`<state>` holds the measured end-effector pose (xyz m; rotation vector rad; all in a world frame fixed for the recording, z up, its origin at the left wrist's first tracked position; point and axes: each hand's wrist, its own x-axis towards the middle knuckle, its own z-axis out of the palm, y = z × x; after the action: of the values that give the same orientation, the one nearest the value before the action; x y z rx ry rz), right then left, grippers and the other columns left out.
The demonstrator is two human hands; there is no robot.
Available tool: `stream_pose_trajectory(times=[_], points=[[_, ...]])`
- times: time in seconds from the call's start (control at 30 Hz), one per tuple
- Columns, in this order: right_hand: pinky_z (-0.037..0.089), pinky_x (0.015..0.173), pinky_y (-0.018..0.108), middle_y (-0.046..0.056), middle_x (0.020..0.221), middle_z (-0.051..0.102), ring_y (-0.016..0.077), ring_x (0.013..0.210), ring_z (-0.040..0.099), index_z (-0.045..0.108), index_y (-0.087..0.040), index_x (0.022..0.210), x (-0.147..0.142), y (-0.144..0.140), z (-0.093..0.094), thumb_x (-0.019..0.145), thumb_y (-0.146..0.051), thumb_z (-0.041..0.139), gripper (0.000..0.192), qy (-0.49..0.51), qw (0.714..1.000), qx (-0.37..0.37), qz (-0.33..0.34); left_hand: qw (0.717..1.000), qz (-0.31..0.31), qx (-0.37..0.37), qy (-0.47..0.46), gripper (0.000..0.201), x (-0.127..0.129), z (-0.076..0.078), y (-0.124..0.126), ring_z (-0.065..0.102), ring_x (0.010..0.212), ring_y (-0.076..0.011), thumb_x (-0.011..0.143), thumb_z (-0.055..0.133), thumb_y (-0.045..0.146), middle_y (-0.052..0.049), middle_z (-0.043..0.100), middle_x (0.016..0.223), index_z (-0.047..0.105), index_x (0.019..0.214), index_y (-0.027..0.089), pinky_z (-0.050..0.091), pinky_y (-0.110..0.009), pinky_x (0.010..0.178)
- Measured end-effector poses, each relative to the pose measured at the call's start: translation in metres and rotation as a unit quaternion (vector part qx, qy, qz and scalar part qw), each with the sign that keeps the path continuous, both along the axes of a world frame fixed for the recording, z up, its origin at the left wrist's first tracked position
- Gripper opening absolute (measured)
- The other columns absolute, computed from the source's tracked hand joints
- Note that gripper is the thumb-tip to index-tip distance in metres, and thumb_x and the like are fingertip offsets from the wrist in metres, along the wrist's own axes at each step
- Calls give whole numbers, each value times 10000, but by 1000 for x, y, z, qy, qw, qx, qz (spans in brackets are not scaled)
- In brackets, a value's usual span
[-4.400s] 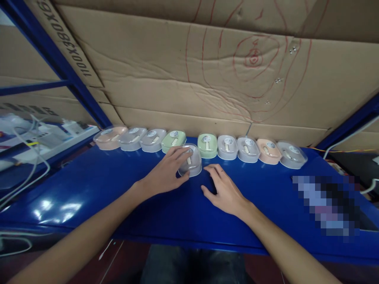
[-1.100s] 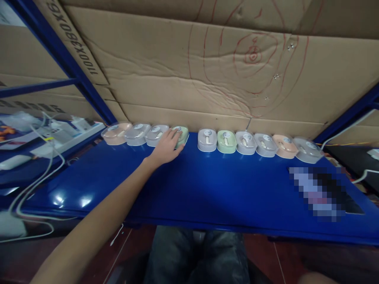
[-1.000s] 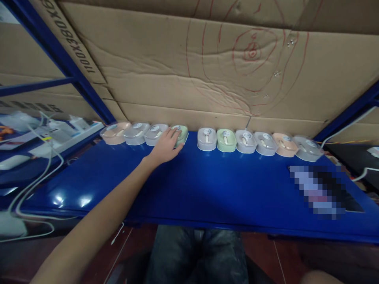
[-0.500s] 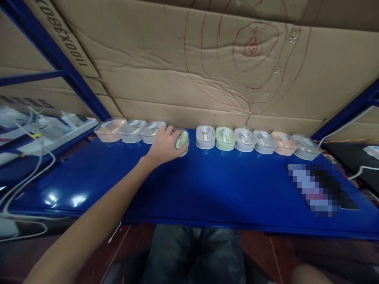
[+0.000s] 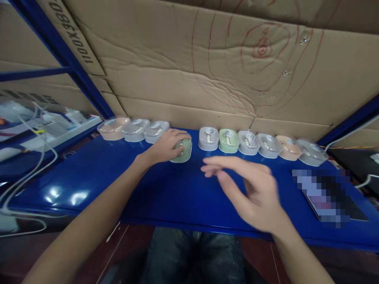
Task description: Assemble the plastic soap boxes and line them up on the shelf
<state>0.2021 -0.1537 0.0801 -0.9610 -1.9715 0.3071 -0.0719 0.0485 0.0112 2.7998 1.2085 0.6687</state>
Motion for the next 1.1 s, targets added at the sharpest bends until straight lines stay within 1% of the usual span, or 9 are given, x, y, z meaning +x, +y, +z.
stream_pose_trajectory(times=[0.07,0.13,0.2,0.33,0.5,0.6,0.73,0.9,1.1], points=[[676,946,409,19,1150,833,215,1022,816,715,-313,1354,-8,33,-16,1120,-254,575,279,-48,999,-20,16,1000,11,18,13,447,2,0,-4,616,1322,-363,986,555,354,-99,712,1435,752,1379,277,449,-593,1190],[634,1084,506,85,1341,771,288,1244,756,662,-266,1432,-17,62,-35,1111,-307,567,337,-142,990,-25,3,999,15,37,20,436,5,2,-10,642,1250,-360,1016,552,391,-134,723,1336,764,1367,244,474,-580,1158],[596,1139,586,160,1514,659,380,1391,666,559,-228,1547,-26,79,-55,1062,-434,655,535,-209,977,-40,-14,999,3,33,14,436,6,7,-16,664,1199,-348,1054,512,404,-156,717,1241,775,1337,202,510,-546,1118],[571,1122,683,259,1583,535,489,1422,601,391,-191,1646,-37,83,-82,895,-610,819,961,-233,968,-52,-80,997,-21,-38,-63,404,8,18,-21,735,1048,-286,1098,428,368,-107,759,1101,796,1153,211,567,-444,971],[566,1113,645,209,1494,597,440,1344,646,437,-225,1559,-29,84,-91,857,-560,852,882,-216,972,-76,-56,976,-12,-137,-166,448,6,27,-20,685,676,-201,1115,428,492,-15,748,750,769,1072,204,536,-352,723],[562,1135,605,187,1511,599,404,1365,642,392,-246,1576,-18,89,-92,844,-485,862,902,-190,976,-104,-3,965,-58,-176,-185,448,3,21,-25,736,824,-225,1056,560,578,-54,805,958,745,1261,224,575,-366,764],[507,1211,611,199,1601,536,403,1494,550,316,-253,1650,-9,92,-95,861,-449,847,971,-169,981,-88,35,954,-169,-209,-133,729,0,7,-41,689,1305,-328,897,821,600,-108,723,1459,604,1536,324,560,-505,1095],[552,1156,602,183,1515,615,390,1401,624,412,-255,1644,-10,94,-101,870,-526,863,936,-143,984,-99,31,961,-172,-199,-82,990,-2,-3,-49,644,1384,-385,730,951,637,-116,688,1511,557,1584,325,517,-559,1161],[591,1077,593,151,1389,728,386,1263,717,623,-249,1464,-9,98,-94,762,-571,940,835,-79,995,-63,12,954,-161,-242,-76,1177,-2,-9,-42,564,1433,-447,625,993,654,-137,625,1561,486,1627,299,466,-601,1167]])
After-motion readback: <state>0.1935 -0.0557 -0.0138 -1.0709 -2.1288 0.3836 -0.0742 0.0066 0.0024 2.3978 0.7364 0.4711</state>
